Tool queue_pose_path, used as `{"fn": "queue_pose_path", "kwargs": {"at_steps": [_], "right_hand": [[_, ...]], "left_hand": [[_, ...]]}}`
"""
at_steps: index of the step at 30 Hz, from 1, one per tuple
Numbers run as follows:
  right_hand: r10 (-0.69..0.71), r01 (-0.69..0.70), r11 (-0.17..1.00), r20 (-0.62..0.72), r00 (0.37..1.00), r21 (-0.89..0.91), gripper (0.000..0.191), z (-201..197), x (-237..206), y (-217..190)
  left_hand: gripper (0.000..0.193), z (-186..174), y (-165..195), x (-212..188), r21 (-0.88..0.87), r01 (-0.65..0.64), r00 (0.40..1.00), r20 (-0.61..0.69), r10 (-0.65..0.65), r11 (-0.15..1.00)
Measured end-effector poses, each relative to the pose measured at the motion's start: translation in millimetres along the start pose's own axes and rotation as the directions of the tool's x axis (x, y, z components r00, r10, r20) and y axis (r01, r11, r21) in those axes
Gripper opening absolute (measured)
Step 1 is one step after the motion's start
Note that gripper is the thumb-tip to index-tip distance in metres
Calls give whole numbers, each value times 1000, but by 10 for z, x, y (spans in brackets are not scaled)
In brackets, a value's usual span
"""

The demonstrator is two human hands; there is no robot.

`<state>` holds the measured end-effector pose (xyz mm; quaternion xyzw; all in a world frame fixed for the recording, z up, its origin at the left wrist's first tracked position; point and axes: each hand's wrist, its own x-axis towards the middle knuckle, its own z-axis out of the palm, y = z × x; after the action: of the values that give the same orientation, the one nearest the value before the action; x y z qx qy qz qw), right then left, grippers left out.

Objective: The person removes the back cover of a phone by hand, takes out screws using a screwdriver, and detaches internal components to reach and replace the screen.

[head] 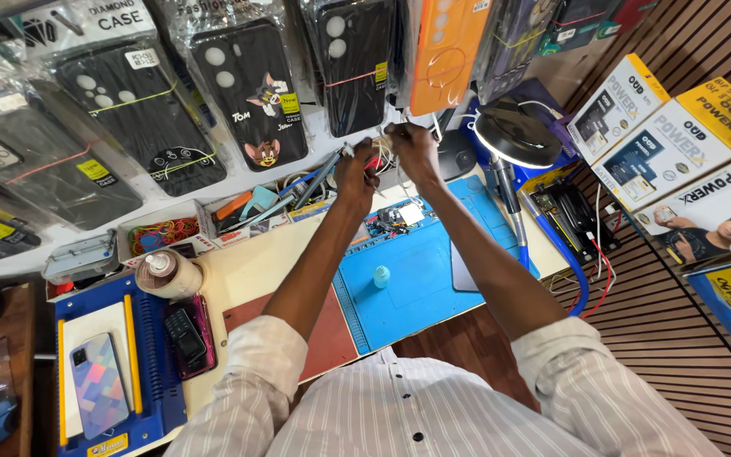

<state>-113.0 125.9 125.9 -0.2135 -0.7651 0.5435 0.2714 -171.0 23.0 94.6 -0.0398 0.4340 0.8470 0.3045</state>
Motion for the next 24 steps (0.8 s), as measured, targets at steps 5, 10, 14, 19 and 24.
{"fn": "queue_pose_path", "kwargs": {"at_steps": [5, 10, 14, 19, 24], "right_hand": [[43, -46, 996, -33, 999, -70, 15, 98, 65, -92], [147, -150, 976, 30, 989, 158, 14, 15, 122, -75], [220, -217, 970, -21, 975, 111, 19, -9, 208, -104], [209, -214, 963, 44, 977, 164, 14, -11, 156, -100], [106, -100, 993, 87, 991, -67, 32, -150, -187, 223]], "left_hand": [[38, 193, 158, 55, 77, 36, 998, -50, -32, 996], [34, 299, 110, 110, 124, -23, 987, -157, 43, 992], [29, 389, 97, 212, 119, 10, 961, -275, 23, 993], [32, 369, 37, 282, 54, -5, 965, -260, 19, 999], [34, 205, -36, 361, 93, -96, 986, -124, 107, 991]]}}
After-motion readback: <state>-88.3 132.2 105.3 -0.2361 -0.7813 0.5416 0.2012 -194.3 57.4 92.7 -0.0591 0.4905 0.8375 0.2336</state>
